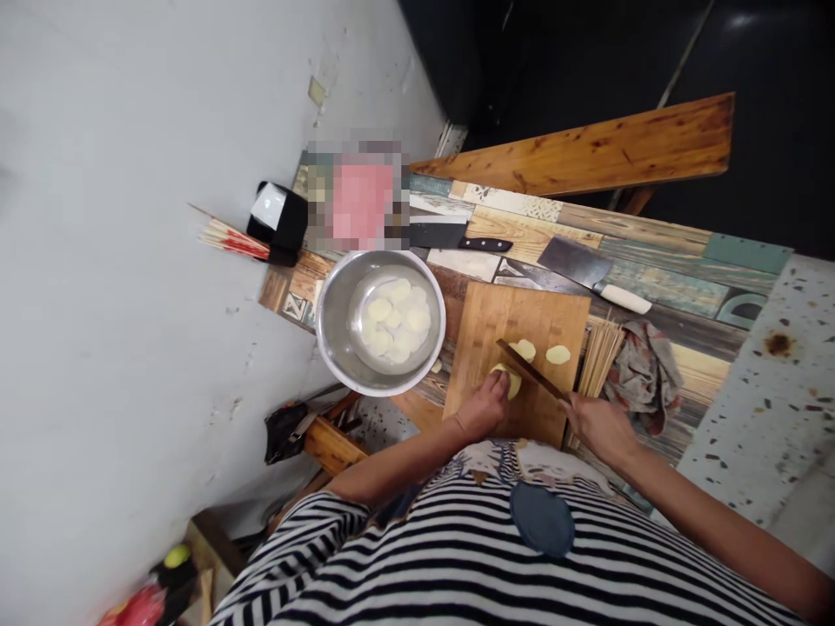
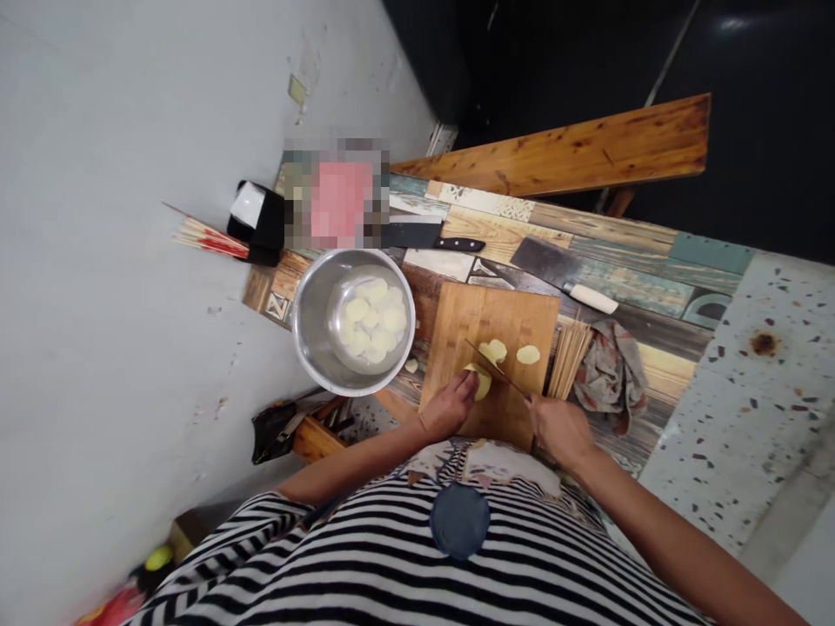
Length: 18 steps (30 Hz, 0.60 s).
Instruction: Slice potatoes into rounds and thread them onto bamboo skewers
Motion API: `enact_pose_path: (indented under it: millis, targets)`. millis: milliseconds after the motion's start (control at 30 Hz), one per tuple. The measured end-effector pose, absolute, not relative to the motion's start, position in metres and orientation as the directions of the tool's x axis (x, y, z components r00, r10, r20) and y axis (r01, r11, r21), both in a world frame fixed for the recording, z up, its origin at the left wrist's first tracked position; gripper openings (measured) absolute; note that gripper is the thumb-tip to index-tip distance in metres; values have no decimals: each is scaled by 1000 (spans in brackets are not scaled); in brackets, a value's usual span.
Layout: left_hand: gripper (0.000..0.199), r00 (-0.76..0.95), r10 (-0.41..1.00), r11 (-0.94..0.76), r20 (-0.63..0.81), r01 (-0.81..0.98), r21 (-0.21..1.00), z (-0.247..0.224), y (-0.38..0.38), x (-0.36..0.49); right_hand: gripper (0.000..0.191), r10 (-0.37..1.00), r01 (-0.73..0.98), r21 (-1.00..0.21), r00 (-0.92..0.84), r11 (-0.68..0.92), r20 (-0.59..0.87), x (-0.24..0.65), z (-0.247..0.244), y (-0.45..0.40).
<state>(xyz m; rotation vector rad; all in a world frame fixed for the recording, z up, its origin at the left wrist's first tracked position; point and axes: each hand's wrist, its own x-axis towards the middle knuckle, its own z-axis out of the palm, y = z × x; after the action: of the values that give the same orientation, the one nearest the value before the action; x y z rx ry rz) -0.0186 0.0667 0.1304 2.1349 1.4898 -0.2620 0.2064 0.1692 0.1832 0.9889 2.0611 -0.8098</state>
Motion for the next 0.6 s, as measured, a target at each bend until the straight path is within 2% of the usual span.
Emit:
enact_pose_path:
  millis: [133, 267, 600]
  targets:
    - [49, 355, 829, -212, -433, 915, 344, 130, 65, -18, 29, 369, 814, -247, -479, 526, -796, 216, 208, 164]
    - [46, 360, 787, -195, -501, 916, 351, 132, 67, -18, 39, 336, 808, -261, -482, 529, -809, 222, 225, 154]
    - [45, 335, 807, -186, -486, 926, 329, 128, 65, -17, 41, 316, 806, -237, -457, 542, -831, 225, 224, 156]
